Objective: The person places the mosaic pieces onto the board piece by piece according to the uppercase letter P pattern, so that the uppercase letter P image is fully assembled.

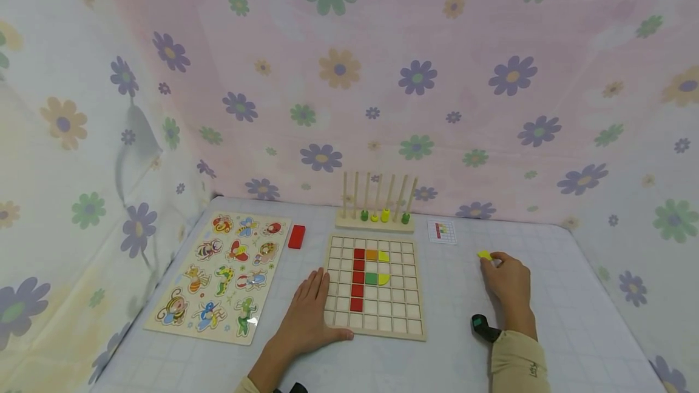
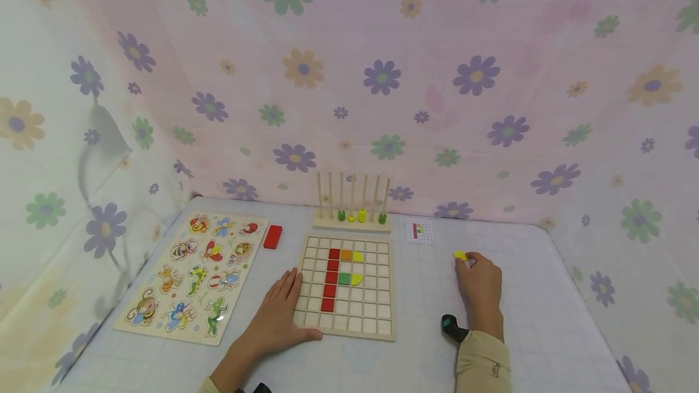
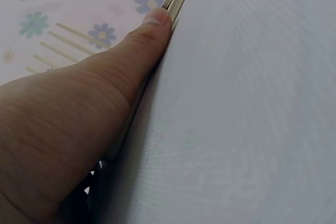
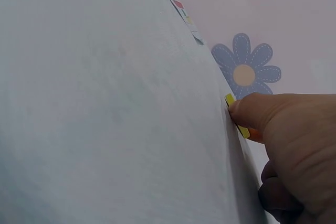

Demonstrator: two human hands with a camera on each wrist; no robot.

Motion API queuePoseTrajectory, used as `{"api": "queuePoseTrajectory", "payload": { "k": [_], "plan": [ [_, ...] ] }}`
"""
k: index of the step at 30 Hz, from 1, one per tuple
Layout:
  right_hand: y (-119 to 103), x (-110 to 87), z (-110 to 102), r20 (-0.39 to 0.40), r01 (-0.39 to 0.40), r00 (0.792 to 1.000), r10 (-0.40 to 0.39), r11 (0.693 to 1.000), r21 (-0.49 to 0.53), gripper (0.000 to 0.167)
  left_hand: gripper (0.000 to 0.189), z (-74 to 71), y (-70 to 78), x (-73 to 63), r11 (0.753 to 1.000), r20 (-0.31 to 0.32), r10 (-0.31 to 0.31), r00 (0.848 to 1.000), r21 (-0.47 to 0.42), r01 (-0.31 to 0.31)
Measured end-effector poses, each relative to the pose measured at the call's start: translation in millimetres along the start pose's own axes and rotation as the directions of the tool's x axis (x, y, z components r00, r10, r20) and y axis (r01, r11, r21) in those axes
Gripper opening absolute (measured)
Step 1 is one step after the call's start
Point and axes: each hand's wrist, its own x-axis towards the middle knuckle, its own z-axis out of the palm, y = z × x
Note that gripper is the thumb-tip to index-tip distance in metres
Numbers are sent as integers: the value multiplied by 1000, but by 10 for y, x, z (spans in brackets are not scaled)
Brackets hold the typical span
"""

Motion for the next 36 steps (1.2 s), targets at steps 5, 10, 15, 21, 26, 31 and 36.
{"api": "queuePoseTrajectory", "payload": {
  "k": [5, 10, 15, 21, 26, 31, 36],
  "plan": [
    [-2, 4, -13, 21, 33, 999, -32, 999, -19, 49, 137, -1, 0, -2, 1000, -9, 2, 1000, 3, -2],
    [-34, -21, -25, 45, 51, 998, -50, 999, -14, 51, 137, 9, -7, 1, 1000, -17, 3, 1000, 10, -3],
    [-105, -76, -28, 113, 78, 990, -79, 997, 10, 54, 137, 10, -13, -1, 1000, -14, 2, 1000, 14, -1],
    [-245, -137, -11, 170, 173, 970, -173, 985, 16, 48, 137, -1, -10, -8, 1000, -8, 4, 1000, 3, -4],
    [-418, -183, 27, 171, 270, 947, -270, 963, 28, 43, 136, -7, -1, -10, 1000, -4, 2, 1000, -6, -2],
    [-568, -226, 46, 160, 319, 933, -321, 947, 38, 42, 136, -8, 3, -8, 1000, -4, 0, 1000, 2, 0],
    [-647, -250, 90, 166, 375, 912, -376, 926, 36, 39, 136, -9, 4, -13, 1000, -7, 3, 1000, 2, -3]
  ]
}}
